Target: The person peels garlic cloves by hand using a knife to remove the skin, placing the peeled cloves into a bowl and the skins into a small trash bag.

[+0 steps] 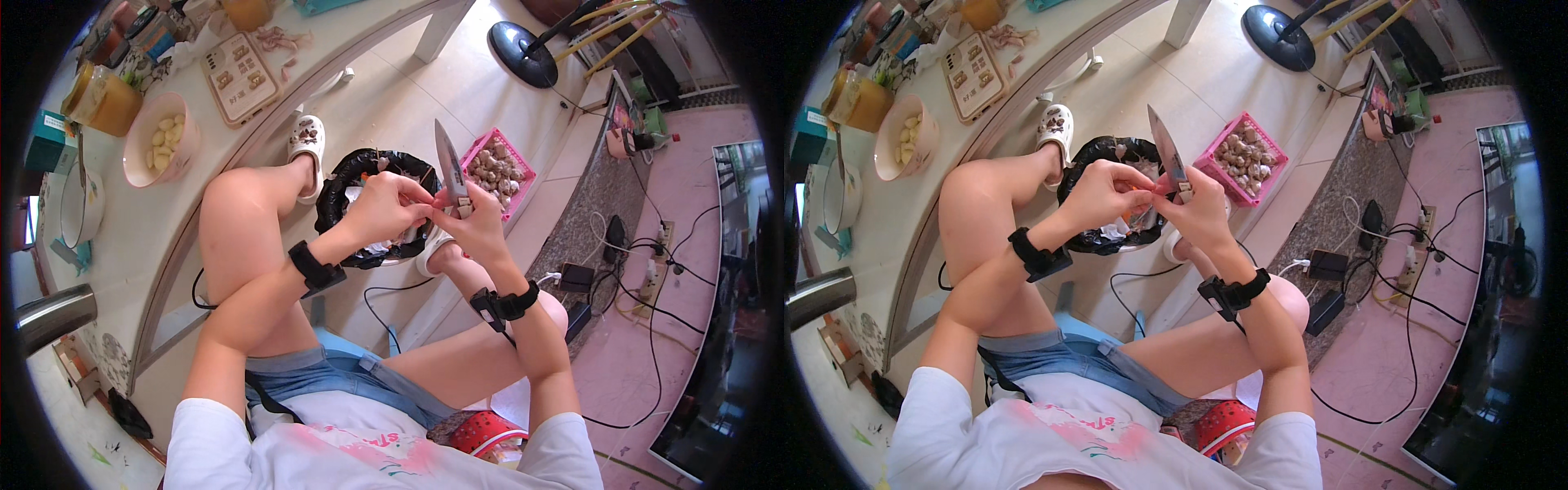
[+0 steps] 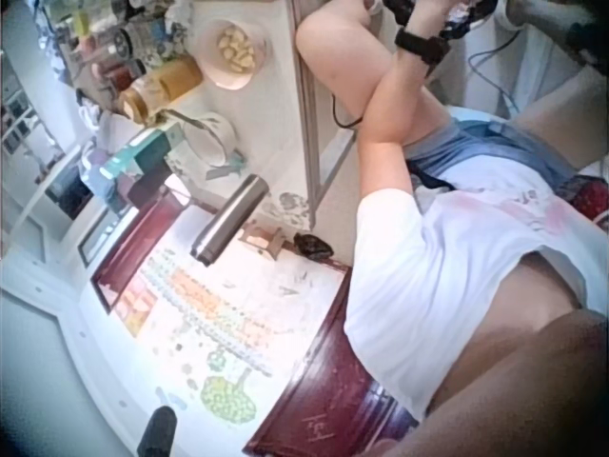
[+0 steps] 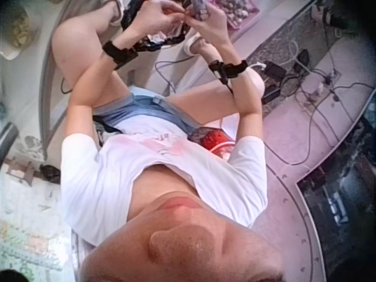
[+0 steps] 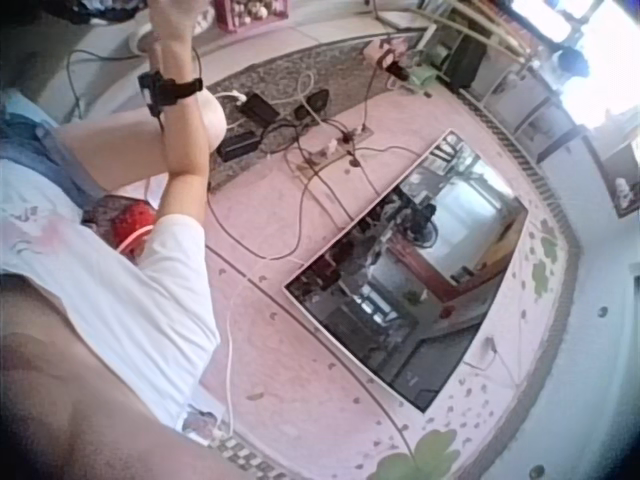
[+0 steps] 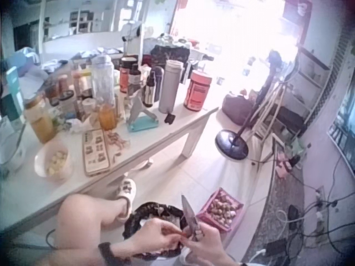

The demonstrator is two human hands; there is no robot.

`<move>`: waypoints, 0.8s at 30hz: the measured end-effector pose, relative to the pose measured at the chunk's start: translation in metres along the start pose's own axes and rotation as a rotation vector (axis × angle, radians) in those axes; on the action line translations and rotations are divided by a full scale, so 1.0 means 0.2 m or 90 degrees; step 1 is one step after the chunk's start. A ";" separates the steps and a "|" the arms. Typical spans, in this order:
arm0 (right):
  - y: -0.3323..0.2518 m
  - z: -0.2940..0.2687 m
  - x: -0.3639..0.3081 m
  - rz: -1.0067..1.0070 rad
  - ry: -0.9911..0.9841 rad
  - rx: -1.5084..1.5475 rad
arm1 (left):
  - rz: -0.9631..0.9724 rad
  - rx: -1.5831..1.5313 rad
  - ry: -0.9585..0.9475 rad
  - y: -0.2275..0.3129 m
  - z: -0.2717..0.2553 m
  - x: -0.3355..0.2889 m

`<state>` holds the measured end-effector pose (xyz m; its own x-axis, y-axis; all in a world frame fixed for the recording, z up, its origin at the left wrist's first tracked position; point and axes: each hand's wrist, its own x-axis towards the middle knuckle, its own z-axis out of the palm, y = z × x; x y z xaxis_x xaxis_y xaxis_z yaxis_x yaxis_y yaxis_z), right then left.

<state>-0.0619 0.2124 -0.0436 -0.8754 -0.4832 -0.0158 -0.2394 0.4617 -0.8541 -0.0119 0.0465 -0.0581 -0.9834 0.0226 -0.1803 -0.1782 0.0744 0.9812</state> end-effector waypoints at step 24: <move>-0.10 -0.06 -0.04 -0.145 0.064 -0.041 | -0.008 -0.339 -0.072 0.08 -0.02 -0.02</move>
<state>-0.0546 0.2151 -0.0202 -0.8325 -0.5054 0.2271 -0.4580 0.3971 -0.7954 -0.0114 0.0439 -0.0418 -0.9762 0.1339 -0.1705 -0.2127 -0.4397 0.8726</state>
